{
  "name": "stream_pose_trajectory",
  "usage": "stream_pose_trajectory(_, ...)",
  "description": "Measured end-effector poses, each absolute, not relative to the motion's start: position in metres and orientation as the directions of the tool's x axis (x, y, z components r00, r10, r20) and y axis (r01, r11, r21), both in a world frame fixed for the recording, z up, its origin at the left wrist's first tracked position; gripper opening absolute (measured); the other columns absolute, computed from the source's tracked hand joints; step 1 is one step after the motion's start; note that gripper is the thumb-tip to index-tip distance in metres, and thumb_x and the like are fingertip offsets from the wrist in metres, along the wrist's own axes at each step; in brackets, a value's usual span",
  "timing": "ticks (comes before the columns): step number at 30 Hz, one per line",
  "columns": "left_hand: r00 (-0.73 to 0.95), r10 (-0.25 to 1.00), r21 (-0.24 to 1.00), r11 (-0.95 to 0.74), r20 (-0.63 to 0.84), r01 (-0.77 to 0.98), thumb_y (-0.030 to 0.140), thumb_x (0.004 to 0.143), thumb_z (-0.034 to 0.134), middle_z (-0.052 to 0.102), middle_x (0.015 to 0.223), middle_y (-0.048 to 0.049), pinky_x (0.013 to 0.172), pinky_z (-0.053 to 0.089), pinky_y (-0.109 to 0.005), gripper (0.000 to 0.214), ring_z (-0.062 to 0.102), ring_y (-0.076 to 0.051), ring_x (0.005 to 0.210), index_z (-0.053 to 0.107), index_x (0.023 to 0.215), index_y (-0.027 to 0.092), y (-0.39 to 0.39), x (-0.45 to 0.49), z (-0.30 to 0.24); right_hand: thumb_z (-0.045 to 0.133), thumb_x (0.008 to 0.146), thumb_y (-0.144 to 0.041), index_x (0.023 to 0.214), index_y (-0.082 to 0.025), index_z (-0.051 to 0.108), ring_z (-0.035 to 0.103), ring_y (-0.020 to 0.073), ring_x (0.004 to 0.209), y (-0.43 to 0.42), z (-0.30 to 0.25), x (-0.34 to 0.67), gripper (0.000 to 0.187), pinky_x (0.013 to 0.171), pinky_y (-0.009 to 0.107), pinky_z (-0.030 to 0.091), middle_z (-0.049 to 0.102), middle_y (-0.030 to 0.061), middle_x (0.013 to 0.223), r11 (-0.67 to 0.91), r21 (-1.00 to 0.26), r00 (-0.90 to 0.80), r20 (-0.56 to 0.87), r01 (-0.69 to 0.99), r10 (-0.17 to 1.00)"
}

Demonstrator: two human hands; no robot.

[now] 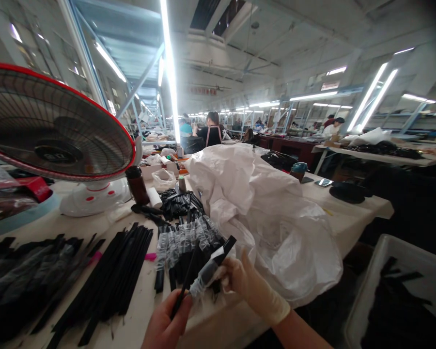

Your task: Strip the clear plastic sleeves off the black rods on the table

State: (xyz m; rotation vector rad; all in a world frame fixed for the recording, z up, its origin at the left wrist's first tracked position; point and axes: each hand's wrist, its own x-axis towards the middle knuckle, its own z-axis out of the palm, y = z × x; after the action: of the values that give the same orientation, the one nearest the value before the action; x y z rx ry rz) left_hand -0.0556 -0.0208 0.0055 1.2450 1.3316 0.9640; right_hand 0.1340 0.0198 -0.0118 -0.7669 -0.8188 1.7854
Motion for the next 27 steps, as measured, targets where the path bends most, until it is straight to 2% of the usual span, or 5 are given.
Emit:
stream_pose_trajectory(4,0.184,0.946,0.954,0.286,-0.266,-0.089,0.069,0.067,0.06,0.029,0.037,0.0123,0.038,0.011,-0.018,0.053,0.018,-0.004,0.035,0.054,0.076,0.017,-0.022,-0.054,0.0,0.05,0.067,-0.078,0.087,-0.013,0.068,0.048,0.0105,0.054,0.022,0.002,0.139,0.07,0.053,0.023,0.037,0.063,0.0028,0.069,-0.561,-0.481,-0.55,-0.181,-0.673,0.815)
stream_pose_trajectory(10,0.365,0.889,0.876,0.388,-0.275,-0.285,0.066,0.067,0.063,0.031,0.031,0.0133,0.034,0.014,-0.017,0.049,0.019,-0.003,0.029,0.049,0.069,0.019,-0.021,-0.047,-0.014,0.067,0.075,-0.046,0.092,-0.017,0.067,0.055,0.0089,0.059,0.022,0.025,0.111,0.033,0.06,0.021,0.042,0.066,-0.002,0.074,-0.585,-0.37,-0.56,-0.186,-0.721,0.808)
stream_pose_trajectory(17,0.481,0.825,0.85,0.459,-0.298,-0.26,0.062,0.066,0.067,0.032,0.033,0.013,0.035,0.011,-0.018,0.048,0.019,-0.002,0.03,0.054,0.074,0.018,-0.037,-0.037,0.008,0.08,0.058,-0.03,0.067,-0.016,0.067,0.042,0.0074,0.045,0.021,0.012,0.08,0.021,0.042,0.019,0.029,0.054,-0.0032,0.053,-0.458,-0.692,-0.341,-0.312,-0.557,0.887)
stream_pose_trajectory(24,-0.243,0.949,0.979,0.187,-0.201,-0.078,0.05,0.076,0.058,0.055,0.056,0.004,0.042,0.037,-0.018,0.035,0.05,-0.009,0.044,0.055,0.085,0.016,0.017,-0.078,0.013,0.075,0.064,-0.029,0.092,-0.022,0.072,0.044,0.0069,0.052,0.039,0.001,0.119,0.028,0.043,0.018,0.034,0.069,0.0025,0.09,-0.26,-0.807,-0.05,-0.276,-0.531,0.96)
stream_pose_trajectory(27,-0.322,0.924,0.977,0.211,-0.207,-0.023,0.037,0.076,0.058,0.059,0.061,0.0005,0.045,0.043,-0.02,0.024,0.058,-0.013,0.051,0.056,0.083,0.014,0.057,-0.088,-0.006,0.076,0.062,-0.029,0.095,-0.022,0.072,0.048,0.0071,0.056,0.041,0.001,0.125,0.035,0.048,0.018,0.039,0.069,0.0053,0.101,-0.298,-0.785,-0.091,-0.298,-0.542,0.95)
